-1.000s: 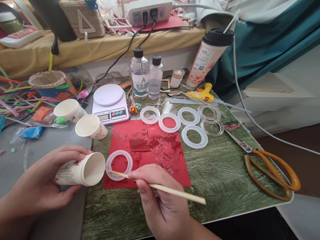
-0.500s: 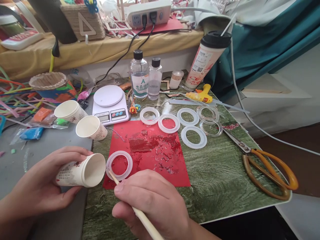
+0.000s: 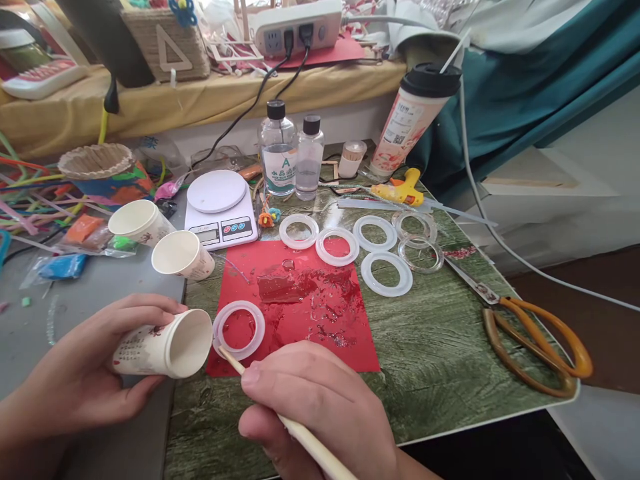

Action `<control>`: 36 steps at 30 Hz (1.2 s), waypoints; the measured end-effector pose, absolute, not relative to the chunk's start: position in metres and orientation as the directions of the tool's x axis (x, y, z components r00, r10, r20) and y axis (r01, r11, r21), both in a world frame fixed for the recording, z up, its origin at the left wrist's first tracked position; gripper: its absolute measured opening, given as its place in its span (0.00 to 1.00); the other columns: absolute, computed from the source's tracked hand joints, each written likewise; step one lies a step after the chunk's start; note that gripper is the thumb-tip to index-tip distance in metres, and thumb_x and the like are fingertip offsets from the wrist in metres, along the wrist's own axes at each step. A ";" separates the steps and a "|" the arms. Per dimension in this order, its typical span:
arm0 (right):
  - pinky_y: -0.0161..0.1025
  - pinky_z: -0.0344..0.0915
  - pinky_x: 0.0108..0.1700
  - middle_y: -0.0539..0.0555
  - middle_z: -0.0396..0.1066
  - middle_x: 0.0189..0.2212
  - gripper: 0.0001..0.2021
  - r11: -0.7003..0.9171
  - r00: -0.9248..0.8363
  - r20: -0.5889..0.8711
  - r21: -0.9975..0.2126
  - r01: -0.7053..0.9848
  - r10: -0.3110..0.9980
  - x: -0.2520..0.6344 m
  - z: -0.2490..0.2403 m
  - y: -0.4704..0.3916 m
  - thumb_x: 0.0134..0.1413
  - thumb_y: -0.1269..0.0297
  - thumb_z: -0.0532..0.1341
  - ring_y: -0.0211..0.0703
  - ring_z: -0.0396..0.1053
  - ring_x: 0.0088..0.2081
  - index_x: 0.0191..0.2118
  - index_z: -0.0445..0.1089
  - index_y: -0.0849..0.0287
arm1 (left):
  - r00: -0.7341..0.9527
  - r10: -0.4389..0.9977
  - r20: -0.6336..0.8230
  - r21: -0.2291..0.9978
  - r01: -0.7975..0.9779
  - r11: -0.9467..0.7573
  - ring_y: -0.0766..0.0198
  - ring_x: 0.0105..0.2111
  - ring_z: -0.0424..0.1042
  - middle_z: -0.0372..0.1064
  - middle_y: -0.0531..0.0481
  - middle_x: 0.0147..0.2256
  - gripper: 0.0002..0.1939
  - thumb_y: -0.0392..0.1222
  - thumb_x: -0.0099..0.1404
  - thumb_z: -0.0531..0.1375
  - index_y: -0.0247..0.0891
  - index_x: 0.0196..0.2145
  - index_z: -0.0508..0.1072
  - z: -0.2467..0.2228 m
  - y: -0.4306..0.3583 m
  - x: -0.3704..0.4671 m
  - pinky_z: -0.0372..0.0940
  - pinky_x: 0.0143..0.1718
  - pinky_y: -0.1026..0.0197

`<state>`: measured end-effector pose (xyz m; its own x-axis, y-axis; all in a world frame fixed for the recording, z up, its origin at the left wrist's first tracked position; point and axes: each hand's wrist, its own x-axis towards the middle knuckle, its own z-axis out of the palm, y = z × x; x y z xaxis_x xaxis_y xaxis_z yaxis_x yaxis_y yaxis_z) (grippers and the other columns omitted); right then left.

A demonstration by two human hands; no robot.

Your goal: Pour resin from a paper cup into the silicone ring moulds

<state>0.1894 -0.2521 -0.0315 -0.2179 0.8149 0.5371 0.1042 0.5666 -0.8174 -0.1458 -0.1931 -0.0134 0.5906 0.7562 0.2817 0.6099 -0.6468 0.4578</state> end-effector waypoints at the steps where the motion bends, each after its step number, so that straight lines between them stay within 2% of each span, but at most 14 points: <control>1: 0.40 0.90 0.55 0.59 0.91 0.47 0.14 0.564 -0.215 0.535 -0.819 0.104 0.817 0.191 -0.030 -0.252 0.82 0.69 0.71 0.47 0.93 0.48 0.66 0.81 0.58 | 0.589 0.758 0.281 0.462 0.609 -0.645 0.59 0.52 0.90 0.85 0.48 0.54 0.23 0.37 0.72 0.64 0.51 0.62 0.73 -0.014 -0.193 -0.146 0.85 0.54 0.61; 7: 0.43 0.92 0.52 0.57 0.93 0.48 0.18 0.542 -0.193 0.515 -0.831 0.130 0.835 0.203 -0.026 -0.254 0.78 0.71 0.74 0.52 0.94 0.46 0.67 0.84 0.53 | 0.585 0.765 0.270 0.478 0.608 -0.634 0.56 0.52 0.91 0.86 0.47 0.54 0.24 0.36 0.71 0.65 0.52 0.62 0.74 -0.015 -0.195 -0.148 0.86 0.53 0.58; 10: 0.44 0.92 0.52 0.55 0.93 0.48 0.17 0.527 -0.116 0.514 -0.835 0.161 0.850 0.205 -0.029 -0.256 0.78 0.72 0.74 0.52 0.93 0.47 0.65 0.85 0.52 | 0.584 0.767 0.265 0.478 0.611 -0.631 0.55 0.52 0.91 0.87 0.48 0.54 0.26 0.36 0.70 0.66 0.53 0.63 0.74 -0.014 -0.197 -0.148 0.86 0.53 0.58; 15: 0.43 0.91 0.49 0.54 0.93 0.49 0.16 0.482 0.003 0.485 -0.868 0.119 0.874 0.202 -0.037 -0.261 0.80 0.71 0.72 0.51 0.92 0.48 0.65 0.86 0.50 | 0.574 0.773 0.271 0.496 0.605 -0.623 0.54 0.50 0.91 0.87 0.48 0.54 0.26 0.36 0.68 0.67 0.54 0.62 0.74 -0.014 -0.197 -0.148 0.86 0.51 0.57; 23: 0.40 0.88 0.57 0.53 0.93 0.51 0.14 0.495 0.014 0.501 -0.859 0.129 0.865 0.202 -0.041 -0.257 0.80 0.72 0.72 0.47 0.91 0.51 0.63 0.87 0.53 | 0.572 0.773 0.274 0.502 0.600 -0.623 0.54 0.50 0.91 0.87 0.48 0.53 0.26 0.36 0.68 0.67 0.54 0.61 0.75 -0.015 -0.198 -0.146 0.86 0.50 0.56; 36: 0.40 0.90 0.52 0.54 0.93 0.50 0.16 0.494 0.008 0.498 -0.862 0.117 0.867 0.201 -0.043 -0.257 0.79 0.73 0.72 0.48 0.91 0.49 0.64 0.87 0.52 | 0.585 0.763 0.274 0.452 0.622 -0.640 0.56 0.50 0.91 0.86 0.48 0.53 0.23 0.37 0.70 0.65 0.53 0.61 0.73 -0.013 -0.196 -0.147 0.85 0.50 0.59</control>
